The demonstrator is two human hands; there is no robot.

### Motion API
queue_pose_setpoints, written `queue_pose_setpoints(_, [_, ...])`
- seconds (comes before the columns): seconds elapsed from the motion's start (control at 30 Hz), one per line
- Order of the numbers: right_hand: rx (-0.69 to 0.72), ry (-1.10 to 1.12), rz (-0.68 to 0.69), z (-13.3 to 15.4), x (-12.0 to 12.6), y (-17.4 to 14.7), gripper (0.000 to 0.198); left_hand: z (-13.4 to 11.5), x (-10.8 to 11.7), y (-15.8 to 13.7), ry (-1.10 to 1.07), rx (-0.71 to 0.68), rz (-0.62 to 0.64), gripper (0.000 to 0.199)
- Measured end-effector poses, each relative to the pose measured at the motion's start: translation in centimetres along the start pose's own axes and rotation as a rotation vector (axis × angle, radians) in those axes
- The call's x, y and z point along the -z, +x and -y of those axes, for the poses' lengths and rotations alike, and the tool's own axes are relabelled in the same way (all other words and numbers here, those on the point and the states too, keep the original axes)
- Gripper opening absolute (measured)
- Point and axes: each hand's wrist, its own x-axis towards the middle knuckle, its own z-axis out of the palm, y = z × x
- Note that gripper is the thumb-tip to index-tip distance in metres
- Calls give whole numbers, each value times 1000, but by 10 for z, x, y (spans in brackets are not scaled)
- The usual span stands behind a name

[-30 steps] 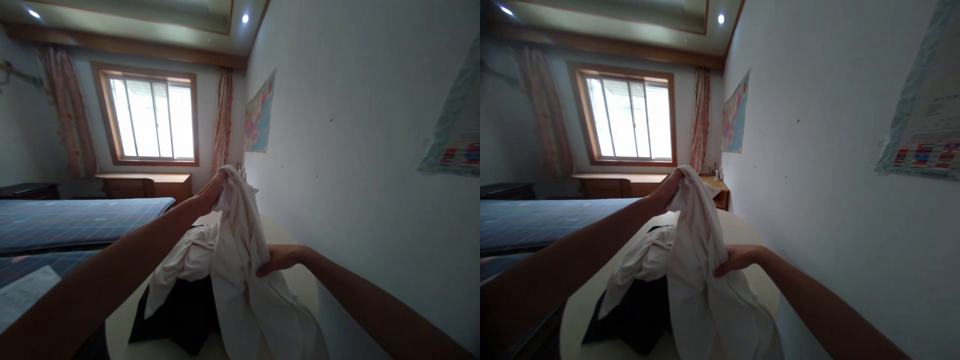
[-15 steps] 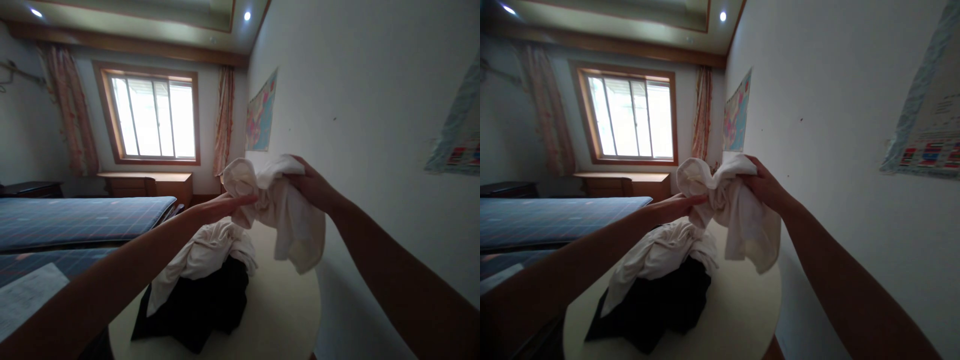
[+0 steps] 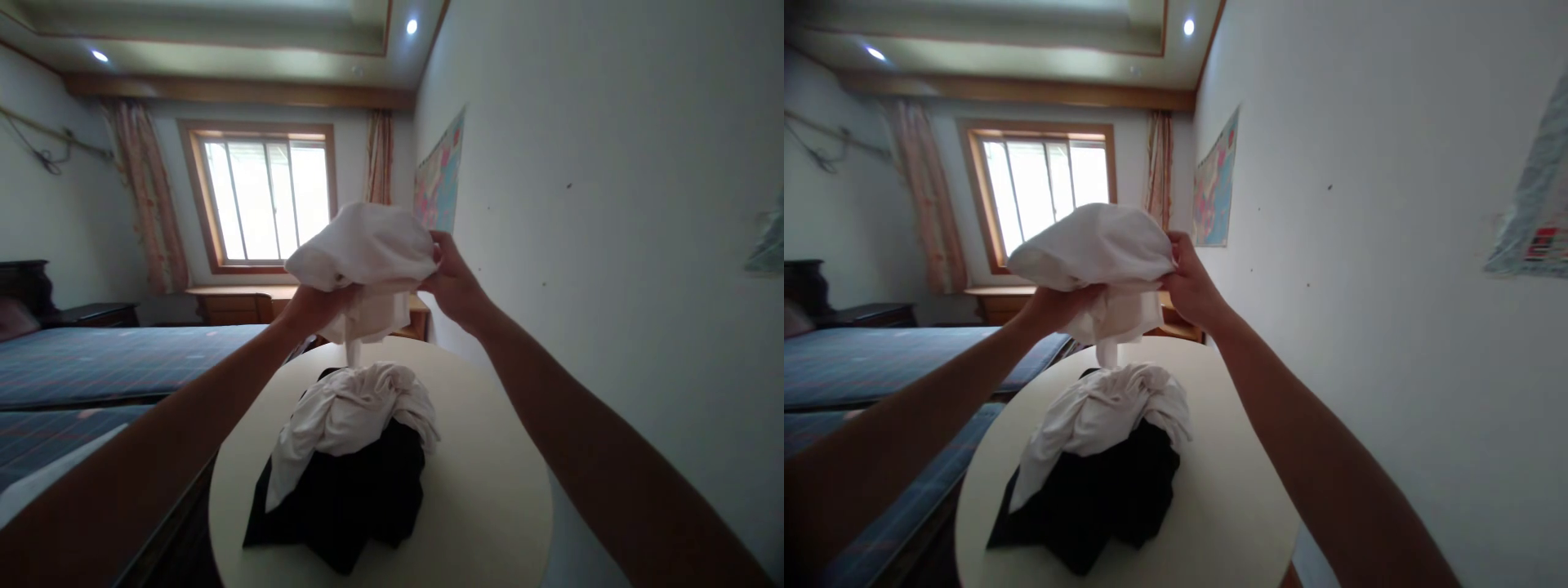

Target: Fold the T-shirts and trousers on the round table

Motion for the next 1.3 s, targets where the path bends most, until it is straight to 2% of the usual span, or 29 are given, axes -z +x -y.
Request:
queue_pose_setpoints(0.07, [-72,-80,66,-17,1,-20,73,11,11,-16,26,-28,107,57])
queue_pose_setpoints(0.1, [-97,-136,112,-25,2,-33,79,16,15,-25,50,-82,183,51])
queue_pose_setpoints(0.2, [-119,-328,345,-45,1,-80,72,34,28,-56,169,-227,501,38])
queue_pose_setpoints(0.27, [-197,-406,535,-53,-1,-110,70,43,38,-73,202,-165,737,53])
queue_pose_setpoints(0.3, [-254,-443,569,-55,-2,-122,71,46,43,-78,219,-103,859,60])
queue_pose_setpoints(0.37, [-350,-511,596,-54,-4,-139,80,49,48,-83,232,32,958,65])
queue_pose_setpoints(0.4, [-391,-528,611,-52,-6,-144,89,49,47,-82,224,78,924,65])
queue_pose_setpoints(0.47, [-456,-521,656,-45,-11,-148,110,45,39,-78,198,111,761,70])
queue_pose_setpoints(0.53, [-486,-484,673,-36,-19,-151,121,38,22,-78,215,69,667,87])
queue_pose_setpoints(0.6, [-471,-469,640,-29,-30,-160,127,31,2,-85,283,-22,729,106])
queue_pose_setpoints(0.67, [-439,-500,604,-26,-44,-183,135,25,-15,-102,346,-115,867,114])
queue_pose_setpoints(0.8, [-471,-683,493,-43,-81,-261,149,16,-31,-147,518,-154,997,127])
queue_pose_setpoints(0.9, [-465,-737,475,-69,-108,-320,144,10,-34,-178,694,-180,1032,140])
queue_pose_setpoints(1.0, [-409,-759,452,-90,-124,-347,134,12,-38,-198,862,-172,1033,151])
queue_pose_setpoints(1.13, [-322,-797,376,-110,-128,-331,121,27,-44,-200,904,-139,944,143])
queue_pose_setpoints(1.23, [-286,-779,373,-131,-125,-297,113,44,-49,-189,901,-58,873,136])
queue_pose_setpoints(1.3, [-332,-755,423,-147,-123,-270,107,58,-53,-178,884,-7,826,132])
